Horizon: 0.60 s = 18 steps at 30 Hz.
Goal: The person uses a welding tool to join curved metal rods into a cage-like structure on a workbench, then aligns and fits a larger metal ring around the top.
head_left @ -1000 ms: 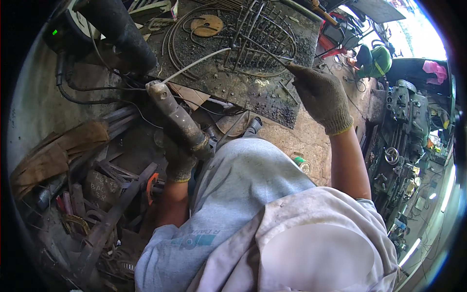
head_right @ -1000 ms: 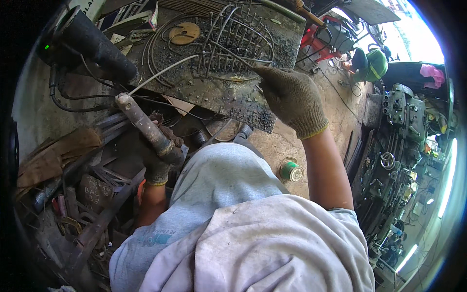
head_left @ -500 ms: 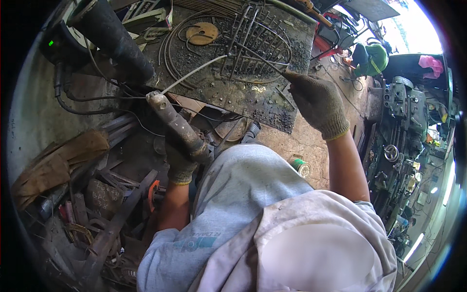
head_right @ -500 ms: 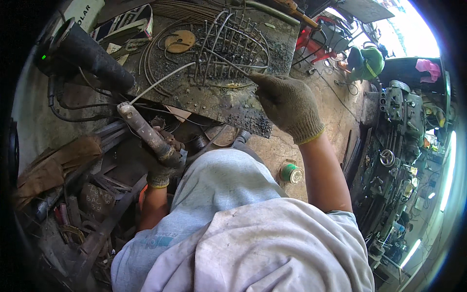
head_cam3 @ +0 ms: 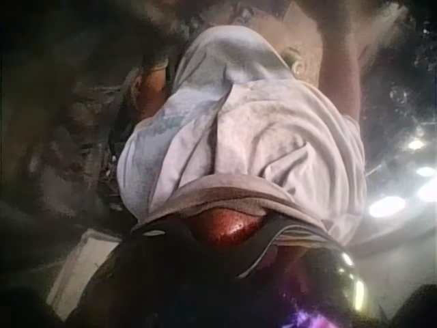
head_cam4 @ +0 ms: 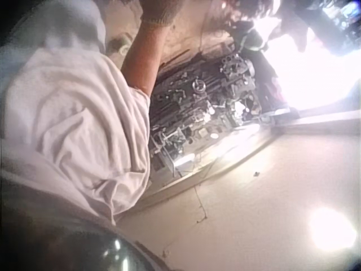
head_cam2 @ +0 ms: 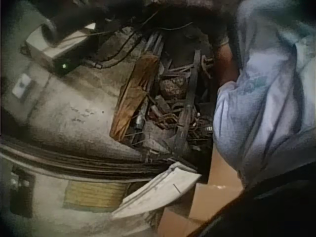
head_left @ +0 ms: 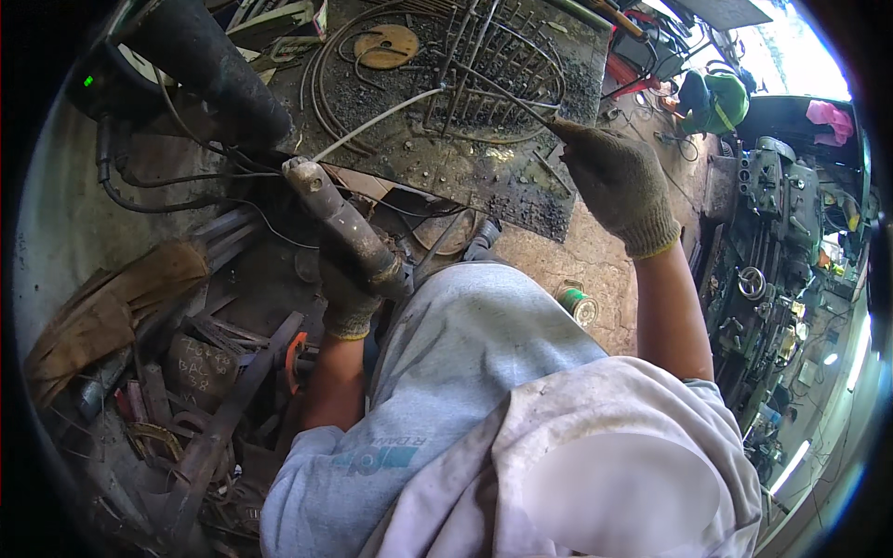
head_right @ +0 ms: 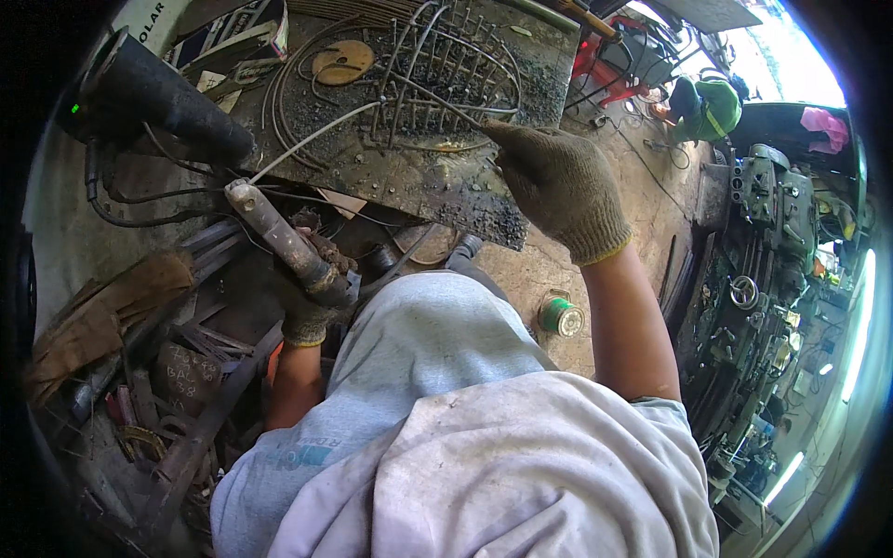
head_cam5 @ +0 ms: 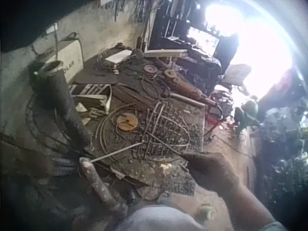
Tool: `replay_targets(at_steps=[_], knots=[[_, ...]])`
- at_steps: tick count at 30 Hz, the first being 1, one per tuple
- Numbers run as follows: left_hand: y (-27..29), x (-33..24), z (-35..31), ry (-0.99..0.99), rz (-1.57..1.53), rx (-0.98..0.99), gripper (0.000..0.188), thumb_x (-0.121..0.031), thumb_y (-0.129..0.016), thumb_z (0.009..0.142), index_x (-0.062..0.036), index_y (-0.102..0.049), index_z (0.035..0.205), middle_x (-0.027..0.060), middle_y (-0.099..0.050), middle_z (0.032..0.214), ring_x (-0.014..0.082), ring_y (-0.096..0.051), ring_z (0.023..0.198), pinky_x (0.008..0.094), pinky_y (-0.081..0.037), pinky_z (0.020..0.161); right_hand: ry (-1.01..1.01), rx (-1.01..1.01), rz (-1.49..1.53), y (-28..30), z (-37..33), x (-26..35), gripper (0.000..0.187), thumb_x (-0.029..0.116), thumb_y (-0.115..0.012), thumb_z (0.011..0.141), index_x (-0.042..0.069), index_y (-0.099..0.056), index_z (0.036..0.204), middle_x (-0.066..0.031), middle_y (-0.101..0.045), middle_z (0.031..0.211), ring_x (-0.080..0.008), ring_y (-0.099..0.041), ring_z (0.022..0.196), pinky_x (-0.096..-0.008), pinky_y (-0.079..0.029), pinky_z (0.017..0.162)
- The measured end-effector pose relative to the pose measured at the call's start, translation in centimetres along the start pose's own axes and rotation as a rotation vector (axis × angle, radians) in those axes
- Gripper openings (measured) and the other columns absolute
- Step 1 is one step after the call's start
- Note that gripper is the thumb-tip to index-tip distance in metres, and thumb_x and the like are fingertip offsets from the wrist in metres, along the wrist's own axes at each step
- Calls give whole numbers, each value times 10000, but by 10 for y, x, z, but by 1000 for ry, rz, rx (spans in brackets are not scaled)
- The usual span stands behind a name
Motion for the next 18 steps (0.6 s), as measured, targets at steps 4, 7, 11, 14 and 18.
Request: replay_targets(at_steps=[4,7,11,14,18], knots=[[3,2,0,6,26,-21,434,-480,-427,1027,-133,-611,1211,84,-652,908,275,-625,807,486,-491,806,49,-32,13,1,1,3,368,121,-698,897,134,-719,1264,-159,-757,929,-284,-754,805,-385,-595,737],[-2,-6,-2,-115,445,-9,424,-455,-420,1038,-124,-576,1252,77,-642,920,266,-624,831,482,-496,826,6,-14,-4,0,0,3,362,123,-697,900,135,-721,1261,-160,-757,919,-287,-752,796,-385,-594,733],[2,-19,-4,-362,1257,-80,408,-417,-411,1052,-99,-541,1271,75,-627,955,255,-620,869,475,-506,848,39,-25,-36,0,1,3,360,134,-695,908,144,-720,1267,-160,-759,910,-278,-756,784,-383,-596,726],[13,-5,7,-162,427,19,392,-389,-414,1057,-85,-534,1272,78,-621,996,242,-614,902,455,-511,855,25,-41,-5,-1,0,-1,362,149,-699,906,150,-721,1268,-155,-760,905,-267,-759,781,-379,-598,725],[-10,-14,1,-470,1337,60,385,-366,-422,1058,-77,-528,1289,74,-622,1007,232,-612,905,440,-514,854,42,-43,-11,1,-1,1,364,157,-705,904,154,-723,1267,-145,-765,915,-253,-762,784,-372,-600,723]])
Point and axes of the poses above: each hand's wrist, its own z-axis towards the middle knuckle, its own y-axis out of the back of the hand, x = y × z, the point moved 8 cm from there along z, towards the middle knuckle
